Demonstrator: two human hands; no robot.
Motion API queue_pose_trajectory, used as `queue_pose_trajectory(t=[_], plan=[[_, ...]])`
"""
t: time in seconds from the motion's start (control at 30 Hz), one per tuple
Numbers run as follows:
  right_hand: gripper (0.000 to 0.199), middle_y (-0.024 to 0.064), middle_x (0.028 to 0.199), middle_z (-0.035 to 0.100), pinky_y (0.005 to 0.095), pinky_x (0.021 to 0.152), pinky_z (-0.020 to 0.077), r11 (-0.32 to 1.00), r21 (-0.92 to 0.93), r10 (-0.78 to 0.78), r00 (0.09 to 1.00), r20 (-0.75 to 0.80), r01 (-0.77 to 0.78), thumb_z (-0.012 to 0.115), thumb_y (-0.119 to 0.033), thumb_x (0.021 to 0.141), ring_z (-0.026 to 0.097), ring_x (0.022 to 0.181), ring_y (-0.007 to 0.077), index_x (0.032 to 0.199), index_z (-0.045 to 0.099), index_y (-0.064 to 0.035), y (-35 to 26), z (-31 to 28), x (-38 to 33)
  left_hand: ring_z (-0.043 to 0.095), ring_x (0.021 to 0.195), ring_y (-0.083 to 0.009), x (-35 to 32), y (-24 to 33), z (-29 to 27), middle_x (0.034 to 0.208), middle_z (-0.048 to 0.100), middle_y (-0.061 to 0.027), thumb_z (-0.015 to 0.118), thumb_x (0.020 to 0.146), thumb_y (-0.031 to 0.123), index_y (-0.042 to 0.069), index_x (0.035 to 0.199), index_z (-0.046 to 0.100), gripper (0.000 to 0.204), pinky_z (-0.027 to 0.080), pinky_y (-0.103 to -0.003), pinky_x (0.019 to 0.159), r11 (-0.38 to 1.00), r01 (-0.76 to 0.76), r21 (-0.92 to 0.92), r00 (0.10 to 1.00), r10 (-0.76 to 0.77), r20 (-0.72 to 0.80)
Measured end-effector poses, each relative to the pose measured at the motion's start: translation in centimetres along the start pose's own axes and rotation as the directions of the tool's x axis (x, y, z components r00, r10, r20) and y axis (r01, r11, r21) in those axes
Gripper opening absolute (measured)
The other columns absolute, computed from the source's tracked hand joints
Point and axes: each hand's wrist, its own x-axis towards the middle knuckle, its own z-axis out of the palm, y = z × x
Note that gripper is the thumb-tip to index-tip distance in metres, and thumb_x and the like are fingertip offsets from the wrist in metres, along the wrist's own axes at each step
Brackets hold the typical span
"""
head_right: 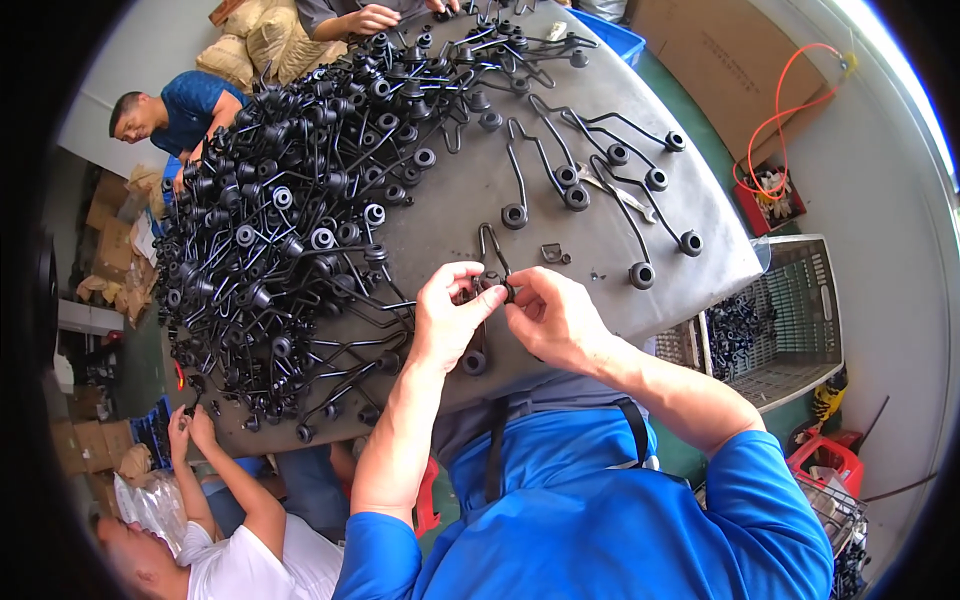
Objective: Assemble metal wire components with rubber stoppers and use a wrench to adjust them.
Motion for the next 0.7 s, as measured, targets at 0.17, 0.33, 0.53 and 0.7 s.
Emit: queue_pose_trajectory(t=[0.17, 0.33, 0.53, 0.7], plan=[[0.020, 0.0146, 0.083, 0.064, 0.0350, 0.067, 0.0531, 0.985, -0.114, -0.109, 0.981, 0.163, 0.128, 0.064, -0.007, 0.083, 0.065, 0.073, 0.0238, 0.101, 0.065, 0.0006, 0.5, -2.6, 1.5, 0.059, 0.073, -0.0114, 0.0, 0.1, 0.0, 0.090, 0.063, -0.0049, 0.073, 0.086, 0.006, 0.001, 0.128, 0.048, 0.049, 0.048, -0.025, 0.062, 0.897, 0.211, -0.390, 0.978, -0.193, 0.084], [0.019, 0.0127, 0.089, 0.063, 0.0415, 0.077, 0.0490, 0.622, -0.680, -0.460, 0.884, 0.084, 0.388, 0.068, -0.012, 0.077, 0.060, 0.088, 0.0336, 0.093, 0.066, -0.0033, 2.8, -4.9, 4.9, 0.051, 0.061, -0.0083, 0.4, -0.1, 0.4, 0.088, 0.057, -0.0034, 0.070, 0.089, 0.019, 0.001, 0.137, 0.039, 0.060, 0.041, -0.023, 0.049, 0.819, 0.269, -0.507, 0.963, -0.212, 0.168], [0.011, 0.0119, 0.084, 0.060, 0.0397, 0.075, 0.0491, 0.805, -0.523, -0.211, 0.960, 0.186, 0.279, 0.066, -0.008, 0.076, 0.060, 0.085, 0.0327, 0.085, 0.061, -0.0041, 2.1, -4.3, 4.7, 0.048, 0.059, -0.0126, 0.5, 1.2, 0.9, 0.089, 0.052, -0.0046, 0.058, 0.097, 0.040, 0.009, 0.126, 0.052, 0.043, 0.034, -0.024, 0.047, 0.783, 0.310, -0.539, 0.950, -0.279, 0.142], [0.016, 0.0072, 0.090, 0.064, 0.0291, 0.070, 0.0509, 0.993, 0.078, -0.090, 0.996, -0.008, 0.091, 0.065, -0.001, 0.084, 0.062, 0.075, 0.0172, 0.099, 0.063, -0.0022, 1.6, -1.0, 2.6, 0.045, 0.052, -0.0110, 0.5, 0.8, 0.5, 0.085, 0.052, -0.0044, 0.059, 0.095, 0.043, 0.008, 0.122, 0.053, 0.044, 0.031, -0.023, 0.042, 0.736, 0.295, -0.609, 0.953, -0.268, 0.139]])
